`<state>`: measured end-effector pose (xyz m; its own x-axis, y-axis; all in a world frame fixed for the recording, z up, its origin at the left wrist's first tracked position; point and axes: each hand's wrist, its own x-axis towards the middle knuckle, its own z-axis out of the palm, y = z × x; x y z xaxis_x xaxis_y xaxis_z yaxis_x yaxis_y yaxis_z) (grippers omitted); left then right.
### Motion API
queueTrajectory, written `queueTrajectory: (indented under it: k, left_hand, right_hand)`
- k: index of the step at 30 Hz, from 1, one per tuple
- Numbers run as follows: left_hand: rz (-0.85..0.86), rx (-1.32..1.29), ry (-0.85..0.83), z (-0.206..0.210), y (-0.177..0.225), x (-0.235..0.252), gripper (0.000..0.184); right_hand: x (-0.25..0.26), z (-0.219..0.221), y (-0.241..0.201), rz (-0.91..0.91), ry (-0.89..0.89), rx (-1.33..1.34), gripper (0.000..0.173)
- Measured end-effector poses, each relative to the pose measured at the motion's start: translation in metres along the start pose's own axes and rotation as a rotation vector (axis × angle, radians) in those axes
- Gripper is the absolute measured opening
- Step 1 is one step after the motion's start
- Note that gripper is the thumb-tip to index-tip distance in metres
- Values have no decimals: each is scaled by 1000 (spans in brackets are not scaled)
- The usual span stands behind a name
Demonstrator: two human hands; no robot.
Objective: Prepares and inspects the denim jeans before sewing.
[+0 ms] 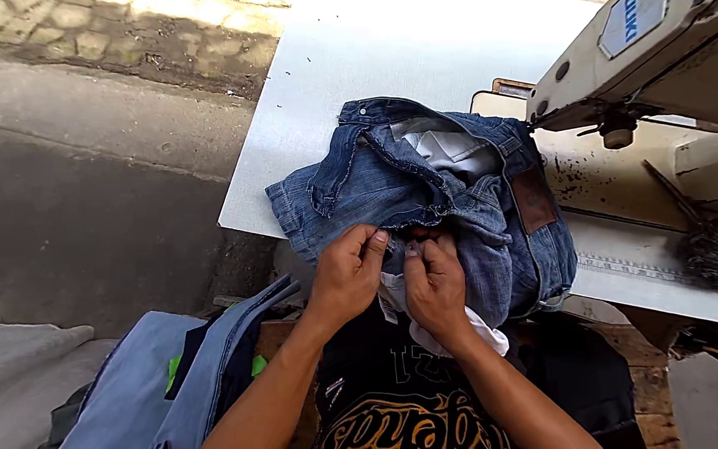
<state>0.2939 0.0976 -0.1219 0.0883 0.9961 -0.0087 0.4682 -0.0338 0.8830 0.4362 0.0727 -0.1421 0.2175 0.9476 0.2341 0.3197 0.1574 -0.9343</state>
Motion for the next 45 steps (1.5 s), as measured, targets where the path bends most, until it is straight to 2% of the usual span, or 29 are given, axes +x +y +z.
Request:
queueTrajectory:
  k: [6,10,15,20,26,29,31,32,34,36,37,38,39,41,43,45]
  left_hand:
    - [-3,-94,-20,-4,-2,1,23]
    - [-1,-64,-44,-5,-3,1,27]
    - [23,-70,-65,-8,-4,1,28]
    - [18,-193,-54,-11,-4,1,28]
    - [22,-224,-67,-13,-5,2,29]
    - [-38,-308,-78,-15,-5,4,31]
    - [-90,-363,-69,-17,-4,6,33]
    - [-76,-322,-46,-17,-3,5,30]
    - [53,-71,75,-14,2,-8,24]
    - [195,219,213,-1,4,-24,45]
    - [231,317,258,8,2,-30,45]
    - [257,372,291,16,-2,-33,36]
    - [277,390,316,21,-7,-32,27]
    - [292,369,303,20,-11,-28,20]
    - [273,342,248,16,-12,-28,22]
    - [285,360,221,17,-14,-26,31]
  right_hand:
    - [1,3,-5,10,-74,-47,23]
    - [3,-5,-6,24,-202,-17,25]
    - [2,0,-6,21,-128,-9,23]
    - [2,-5,-8,19,-240,-13,25]
    - [1,-1,-10,37,-214,-41,25]
    - [5,-8,-9,14,-340,-24,26]
    - [8,-15,-7,43,-363,64,27]
    - [10,-16,-5,73,-309,107,27]
    - [12,-16,-4,145,-197,214,26]
    - [13,-13,-3,186,-96,321,26]
    - [9,-9,-4,175,-21,365,24]
    - [3,-6,-5,141,41,431,23]
    - [-4,-2,-9,82,60,489,23]
    - [-15,9,-14,7,16,530,23]
    - [-18,17,-4,85,19,549,25]
    - [-11,16,6,213,44,725,28]
